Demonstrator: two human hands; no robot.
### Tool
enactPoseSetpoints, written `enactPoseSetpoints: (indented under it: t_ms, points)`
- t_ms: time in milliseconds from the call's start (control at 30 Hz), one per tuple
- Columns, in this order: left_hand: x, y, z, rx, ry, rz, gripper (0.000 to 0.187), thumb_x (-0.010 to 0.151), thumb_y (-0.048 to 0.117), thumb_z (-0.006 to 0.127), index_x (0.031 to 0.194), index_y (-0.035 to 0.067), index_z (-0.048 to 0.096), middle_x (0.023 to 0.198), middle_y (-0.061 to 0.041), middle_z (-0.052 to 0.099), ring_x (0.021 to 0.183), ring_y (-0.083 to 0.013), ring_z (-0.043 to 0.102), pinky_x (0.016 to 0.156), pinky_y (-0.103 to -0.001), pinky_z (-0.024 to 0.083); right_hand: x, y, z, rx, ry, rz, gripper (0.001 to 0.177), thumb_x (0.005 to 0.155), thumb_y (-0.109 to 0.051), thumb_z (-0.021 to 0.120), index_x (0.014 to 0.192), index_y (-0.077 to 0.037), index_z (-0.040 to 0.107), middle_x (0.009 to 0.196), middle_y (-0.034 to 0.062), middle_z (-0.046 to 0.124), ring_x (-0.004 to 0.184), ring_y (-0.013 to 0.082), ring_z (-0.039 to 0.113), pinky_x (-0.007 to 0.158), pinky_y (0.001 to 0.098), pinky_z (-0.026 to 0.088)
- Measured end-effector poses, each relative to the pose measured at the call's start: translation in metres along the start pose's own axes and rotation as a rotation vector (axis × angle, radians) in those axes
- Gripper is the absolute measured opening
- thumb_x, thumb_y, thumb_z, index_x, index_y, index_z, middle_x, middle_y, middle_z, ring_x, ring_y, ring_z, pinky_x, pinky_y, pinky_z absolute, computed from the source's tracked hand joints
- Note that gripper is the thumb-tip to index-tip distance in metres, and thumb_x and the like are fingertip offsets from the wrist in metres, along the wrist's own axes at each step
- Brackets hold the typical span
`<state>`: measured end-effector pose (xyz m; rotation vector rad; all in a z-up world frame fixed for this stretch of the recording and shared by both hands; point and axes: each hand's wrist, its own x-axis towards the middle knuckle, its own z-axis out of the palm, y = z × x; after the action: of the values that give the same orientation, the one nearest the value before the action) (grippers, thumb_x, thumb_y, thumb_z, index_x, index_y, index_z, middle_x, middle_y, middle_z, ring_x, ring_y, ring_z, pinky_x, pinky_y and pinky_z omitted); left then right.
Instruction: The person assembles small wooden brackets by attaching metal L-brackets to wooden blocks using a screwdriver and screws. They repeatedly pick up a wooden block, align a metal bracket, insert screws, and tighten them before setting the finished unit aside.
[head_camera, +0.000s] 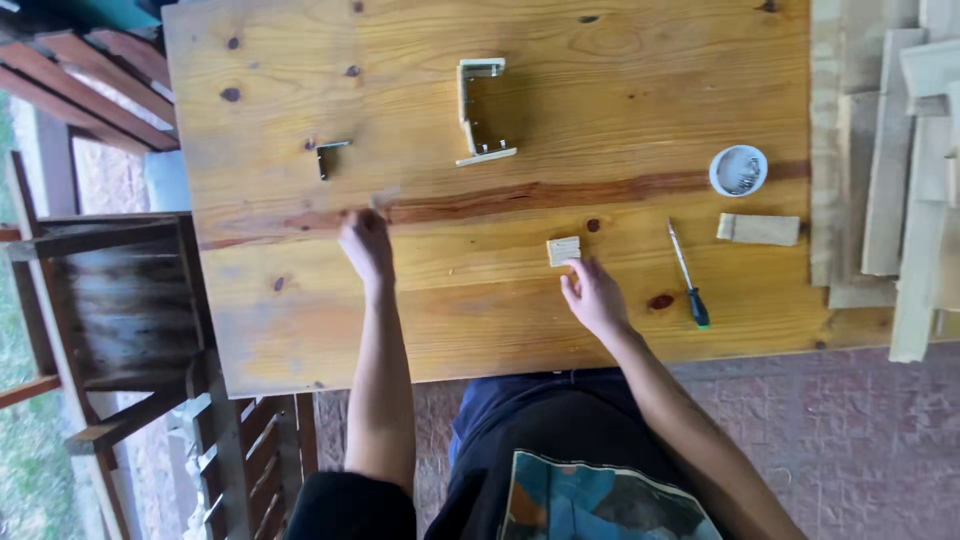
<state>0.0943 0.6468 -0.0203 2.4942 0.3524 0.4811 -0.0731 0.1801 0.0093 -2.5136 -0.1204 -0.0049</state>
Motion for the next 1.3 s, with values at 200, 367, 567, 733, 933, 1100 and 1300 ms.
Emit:
enactPoseSetpoints:
  t_ms: [200,367,567,733,933,1100,1300]
  points:
    - [-0.175,0.129,0.043,-0.144,-0.558,-0.111,0.015,0.096,0.025,0.077,0.096,0.022,0.091,0.088,-0.011,0.088,0.095,-0.0485,0.084,0.082,-0.059,0.063,0.007,0.01,-0.007,0.01,-0.029,-0.063,0.047,0.109,-0.029,0.083,0.154,-0.024,0.074,0.118,0.0034,0.087,0.095,0.029,0.088,0.086,0.0473,0.069]
    - [-0.223,0.172,0.093,-0.172,-0.661,-0.21,0.013,0.086,0.03,0.084,0.093,0.022,0.092,0.081,-0.005,0.086,0.086,-0.0401,0.085,0.078,-0.051,0.066,0.016,0.044,-0.02,-0.005,-0.042,-0.139,0.029,0.108,-0.023,0.085,0.137,-0.022,0.083,0.112,0.0072,0.09,0.095,0.0363,0.087,0.086,0.0498,0.069]
    - [-0.204,0.203,0.109,-0.141,-0.682,-0.166,0.01,0.082,0.025,0.083,0.08,0.017,0.088,0.07,-0.011,0.079,0.077,-0.0462,0.081,0.073,-0.053,0.064,0.034,0.065,-0.029,-0.072,-0.05,-0.235,0.013,0.112,-0.025,0.082,0.121,-0.017,0.087,0.103,0.0102,0.09,0.092,0.0363,0.088,0.085,0.0471,0.07]
    - [-0.185,0.21,0.126,-0.142,-0.7,-0.214,0.019,0.082,0.03,0.086,0.093,0.017,0.093,0.078,-0.008,0.085,0.085,-0.0409,0.086,0.082,-0.051,0.069,0.054,0.09,-0.018,-0.09,-0.111,-0.254,0.015,0.111,-0.022,0.081,0.123,-0.014,0.086,0.103,0.0124,0.09,0.093,0.0385,0.088,0.09,0.0504,0.069]
    - [-0.177,0.213,0.129,-0.188,-0.725,-0.21,0.036,0.083,0.038,0.09,0.114,0.019,0.093,0.1,-0.006,0.091,0.099,-0.0312,0.09,0.091,-0.051,0.071,0.079,0.099,-0.001,-0.1,-0.187,-0.19,0.008,0.111,-0.021,0.078,0.117,-0.02,0.082,0.1,0.0081,0.089,0.093,0.0346,0.088,0.088,0.0494,0.068]
    - [-0.186,0.233,0.09,-0.503,-0.775,-0.209,0.107,0.08,0.0,0.101,0.175,0.0,0.052,0.16,-0.042,0.055,0.138,-0.0603,0.071,0.111,-0.053,0.073,0.089,0.083,-0.017,-0.101,-0.364,-0.021,0.02,0.108,-0.026,0.081,0.127,-0.02,0.082,0.114,0.0075,0.089,0.11,0.0343,0.087,0.095,0.0511,0.069]
    - [-0.196,0.23,0.104,-0.42,-0.652,-0.044,0.085,0.084,-0.014,0.094,0.163,0.005,0.067,0.15,-0.029,0.064,0.129,-0.0631,0.07,0.104,-0.057,0.077,0.101,0.069,-0.02,-0.038,-0.425,0.024,0.021,0.11,-0.023,0.08,0.129,-0.016,0.085,0.117,0.0127,0.089,0.115,0.0396,0.086,0.098,0.0559,0.069]
